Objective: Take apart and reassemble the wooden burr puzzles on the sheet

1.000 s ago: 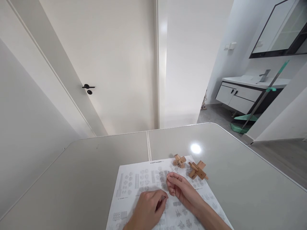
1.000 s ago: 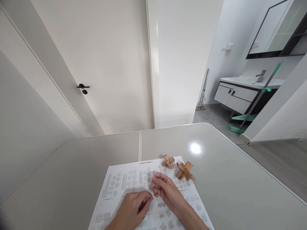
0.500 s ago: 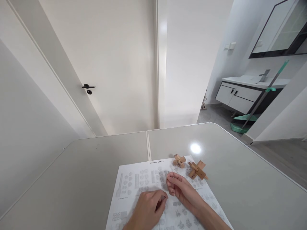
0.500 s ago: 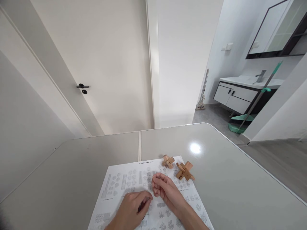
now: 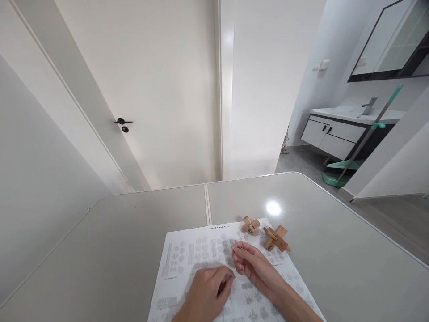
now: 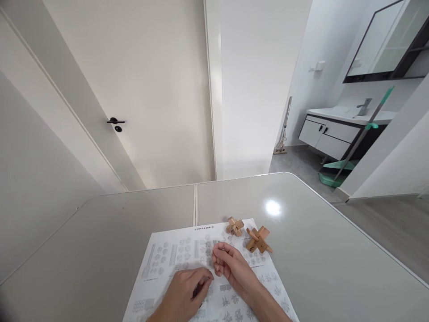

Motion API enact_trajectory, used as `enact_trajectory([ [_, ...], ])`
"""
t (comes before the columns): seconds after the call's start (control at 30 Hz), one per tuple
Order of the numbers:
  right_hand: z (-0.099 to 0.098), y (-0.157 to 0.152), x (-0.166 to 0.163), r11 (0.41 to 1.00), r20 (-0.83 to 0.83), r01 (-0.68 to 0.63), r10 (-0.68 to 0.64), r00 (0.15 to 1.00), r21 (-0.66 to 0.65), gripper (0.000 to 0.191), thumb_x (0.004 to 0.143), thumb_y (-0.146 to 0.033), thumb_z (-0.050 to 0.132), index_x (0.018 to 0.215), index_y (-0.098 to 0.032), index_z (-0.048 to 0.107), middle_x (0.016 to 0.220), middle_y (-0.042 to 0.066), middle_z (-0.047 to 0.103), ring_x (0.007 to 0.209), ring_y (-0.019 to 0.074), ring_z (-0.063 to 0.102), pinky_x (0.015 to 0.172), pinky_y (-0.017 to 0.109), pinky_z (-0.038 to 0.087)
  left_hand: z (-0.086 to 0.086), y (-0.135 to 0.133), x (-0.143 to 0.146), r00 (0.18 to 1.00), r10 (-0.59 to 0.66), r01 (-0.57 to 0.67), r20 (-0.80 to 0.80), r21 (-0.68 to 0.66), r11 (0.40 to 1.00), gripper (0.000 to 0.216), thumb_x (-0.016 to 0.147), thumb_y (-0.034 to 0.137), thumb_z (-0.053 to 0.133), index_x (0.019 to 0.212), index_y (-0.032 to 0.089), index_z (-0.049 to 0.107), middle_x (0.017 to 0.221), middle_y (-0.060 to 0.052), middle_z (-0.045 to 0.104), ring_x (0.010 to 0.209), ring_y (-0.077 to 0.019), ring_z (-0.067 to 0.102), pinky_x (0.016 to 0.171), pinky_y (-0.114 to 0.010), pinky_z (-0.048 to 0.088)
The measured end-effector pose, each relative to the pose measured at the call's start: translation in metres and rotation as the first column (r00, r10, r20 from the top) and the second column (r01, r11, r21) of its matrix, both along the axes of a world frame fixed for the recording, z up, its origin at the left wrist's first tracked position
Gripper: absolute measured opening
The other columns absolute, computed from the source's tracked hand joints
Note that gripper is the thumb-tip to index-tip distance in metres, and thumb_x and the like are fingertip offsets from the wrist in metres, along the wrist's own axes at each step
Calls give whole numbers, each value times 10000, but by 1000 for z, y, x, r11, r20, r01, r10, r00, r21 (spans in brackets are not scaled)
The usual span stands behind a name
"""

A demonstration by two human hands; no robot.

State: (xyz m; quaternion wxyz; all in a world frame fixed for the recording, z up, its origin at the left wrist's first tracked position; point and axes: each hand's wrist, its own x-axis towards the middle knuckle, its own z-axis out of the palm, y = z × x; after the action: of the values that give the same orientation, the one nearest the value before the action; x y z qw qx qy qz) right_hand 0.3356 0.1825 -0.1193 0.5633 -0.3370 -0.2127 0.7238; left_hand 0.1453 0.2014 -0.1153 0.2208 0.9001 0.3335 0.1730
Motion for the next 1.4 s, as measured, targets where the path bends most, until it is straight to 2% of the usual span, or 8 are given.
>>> enact_trajectory([
  [1.0,-4,1,2,1000,-28,3,-2,1000,11,268,834,-372,841,798,-168,670,742,0,607,596,96,482,580,232,400,-2,0,0,999,21,-22,-30,-29,999,181,988,167,484,961,243,646,696,47,675,548,-124,557,567,-231,404],
  [1.1,-4,1,3,998,-72,62,-62,996,-4,296,837,-417,830,794,-168,675,714,-9,581,553,82,446,512,215,353,-1,0,0,1000,14,-15,-26,-31,999,184,987,161,482,968,244,646,718,42,687,565,-127,571,570,-231,404],
  [1.23,-3,2,7,972,-194,234,-230,954,-3,389,863,-527,759,716,-185,645,579,-58,459,427,54,248,404,219,223,1,-1,0,1000,11,-11,-28,-12,1000,184,988,161,481,974,239,647,708,38,689,555,-128,571,561,-236,390],
  [1.3,-2,2,12,958,-253,288,-279,926,-1,422,885,-569,707,707,-192,641,560,-69,417,416,54,186,388,224,218,0,-1,0,999,9,-9,-31,-8,1000,186,991,165,479,977,240,648,704,38,687,551,-127,568,561,-236,391],
  [1.4,-2,2,20,943,-359,330,-320,877,-34,441,892,-609,671,736,-198,648,581,-69,396,426,63,185,373,217,239,0,-1,-1,999,9,-9,-33,-7,1000,193,996,170,471,980,243,649,705,40,684,554,-126,568,561,-233,394],
])
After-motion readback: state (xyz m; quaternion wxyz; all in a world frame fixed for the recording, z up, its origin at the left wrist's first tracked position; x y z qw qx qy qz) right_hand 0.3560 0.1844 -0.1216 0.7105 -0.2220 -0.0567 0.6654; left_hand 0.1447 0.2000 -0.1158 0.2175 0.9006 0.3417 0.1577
